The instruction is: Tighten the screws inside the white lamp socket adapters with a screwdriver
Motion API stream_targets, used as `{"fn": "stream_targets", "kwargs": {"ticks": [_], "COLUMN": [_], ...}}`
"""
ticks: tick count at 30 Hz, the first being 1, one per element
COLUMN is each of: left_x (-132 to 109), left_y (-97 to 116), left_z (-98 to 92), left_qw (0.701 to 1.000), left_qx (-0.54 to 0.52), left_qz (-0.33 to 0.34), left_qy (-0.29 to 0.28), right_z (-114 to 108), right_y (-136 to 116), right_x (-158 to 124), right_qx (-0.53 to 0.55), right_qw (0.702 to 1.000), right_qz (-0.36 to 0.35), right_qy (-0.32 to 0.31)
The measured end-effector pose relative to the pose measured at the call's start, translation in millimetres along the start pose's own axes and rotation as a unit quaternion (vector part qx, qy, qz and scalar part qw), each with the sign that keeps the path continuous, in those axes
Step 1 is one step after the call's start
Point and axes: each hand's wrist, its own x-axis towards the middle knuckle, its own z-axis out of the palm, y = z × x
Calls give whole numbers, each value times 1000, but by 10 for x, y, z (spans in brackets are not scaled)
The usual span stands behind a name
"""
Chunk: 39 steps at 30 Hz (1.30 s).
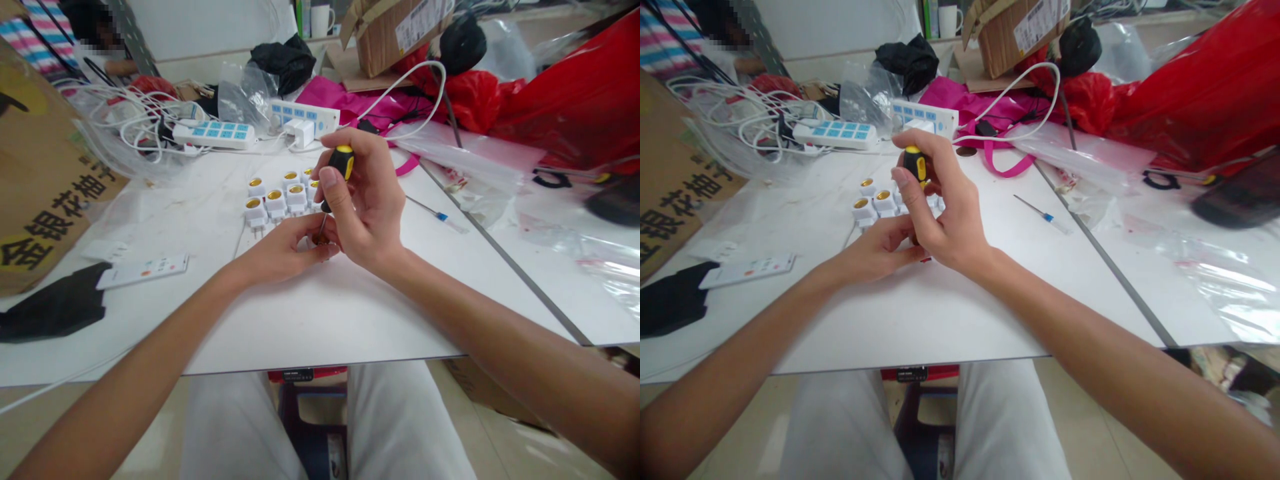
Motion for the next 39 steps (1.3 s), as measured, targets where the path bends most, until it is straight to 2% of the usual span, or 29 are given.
{"fn": "stream_targets", "kwargs": {"ticks": [4, 9, 18, 24, 30, 35, 39], "left_x": [6, 10, -7, -17, -38, -56, -63], "left_y": [1, 1, 18, -49, -149, -172, -146], "left_z": [-1, -1, -9, 9, 22, 20, -4], "left_qw": [1000, 1000, 1000, 1000, 998, 997, 997], "left_qx": [-9, -15, 13, 6, -51, -42, -11], "left_qz": [7, 16, 0, 5, 11, 18, 11], "left_qy": [-4, -14, 2, 17, 37, 57, 70], "right_z": [4, 14, 27, 32, 13, -44, -84], "right_y": [-21, -31, -22, 3, -16, 62, 185], "right_x": [15, 39, 2, -21, 57, 176, 202], "right_qx": [1, 52, 42, 30, 30, 28, 39], "right_qw": [1000, 998, 999, 999, 998, 993, 993], "right_qz": [4, -16, -21, -19, -5, 7, 24], "right_qy": [0, -4, -7, 4, 56, 111, 111]}}
